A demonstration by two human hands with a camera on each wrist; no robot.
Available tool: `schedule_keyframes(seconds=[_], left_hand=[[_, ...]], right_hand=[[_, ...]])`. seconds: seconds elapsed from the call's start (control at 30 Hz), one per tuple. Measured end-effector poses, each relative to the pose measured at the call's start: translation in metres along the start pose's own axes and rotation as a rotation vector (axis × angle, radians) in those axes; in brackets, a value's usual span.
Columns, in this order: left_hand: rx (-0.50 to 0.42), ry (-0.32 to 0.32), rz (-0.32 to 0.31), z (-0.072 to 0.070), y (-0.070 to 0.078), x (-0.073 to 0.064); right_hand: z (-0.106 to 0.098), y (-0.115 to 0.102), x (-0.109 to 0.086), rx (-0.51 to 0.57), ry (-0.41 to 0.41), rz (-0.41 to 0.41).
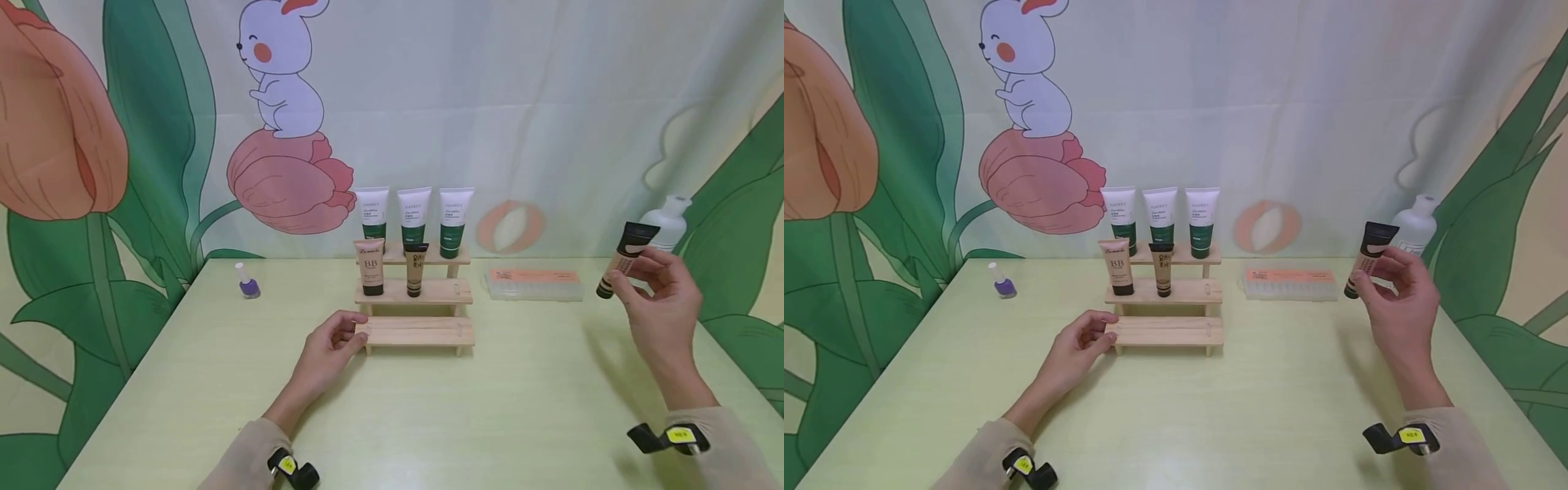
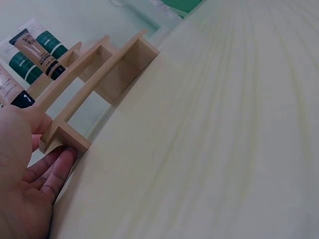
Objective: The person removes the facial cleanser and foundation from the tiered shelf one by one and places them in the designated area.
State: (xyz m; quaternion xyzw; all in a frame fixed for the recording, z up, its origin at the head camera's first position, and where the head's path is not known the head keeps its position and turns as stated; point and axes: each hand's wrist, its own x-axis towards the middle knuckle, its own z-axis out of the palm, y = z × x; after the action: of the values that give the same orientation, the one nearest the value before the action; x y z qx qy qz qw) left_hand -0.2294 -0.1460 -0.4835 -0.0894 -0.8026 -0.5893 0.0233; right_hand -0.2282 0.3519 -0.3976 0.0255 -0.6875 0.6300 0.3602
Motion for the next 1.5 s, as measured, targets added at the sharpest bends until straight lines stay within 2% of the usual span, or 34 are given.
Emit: schedule_keyframes(seconds=[0.13,0.27,0.37,0.5,0.67,0.8,1.13,1.27,1.5], left_hand=[[0.005,-0.001,-0.007,0.0,-0.001,0.0],[0.005,0.002,-0.015,0.001,-0.001,0.0],[0.007,0.007,-0.015,0.001,-0.001,0.001],[0.009,0.006,-0.01,0.002,0.0,0.001],[0.022,0.002,-0.014,0.0,0.001,0.0],[0.024,0.004,-0.015,-0.002,0.001,-0.001],[0.019,0.0,-0.01,0.001,0.002,0.001],[0.021,-0.001,-0.019,0.001,-0.001,-0.001],[0.017,-0.001,-0.005,0.0,-0.001,0.0]], right_hand=[[-0.017,0.003,0.001,-0.038,0.033,0.028],[-0.033,0.007,-0.003,-0.141,0.055,0.072],[-0.044,0.013,-0.009,-0.257,0.057,0.098],[-0.056,0.024,-0.017,-0.346,0.069,0.148],[-0.069,0.042,-0.029,-0.37,0.069,0.239],[-0.075,0.054,-0.035,-0.396,0.035,0.257],[-0.081,0.069,-0.039,-0.527,-0.095,0.215],[-0.079,0.072,-0.043,-0.605,-0.154,0.196],[-0.075,0.073,-0.041,-0.673,-0.227,0.201]])
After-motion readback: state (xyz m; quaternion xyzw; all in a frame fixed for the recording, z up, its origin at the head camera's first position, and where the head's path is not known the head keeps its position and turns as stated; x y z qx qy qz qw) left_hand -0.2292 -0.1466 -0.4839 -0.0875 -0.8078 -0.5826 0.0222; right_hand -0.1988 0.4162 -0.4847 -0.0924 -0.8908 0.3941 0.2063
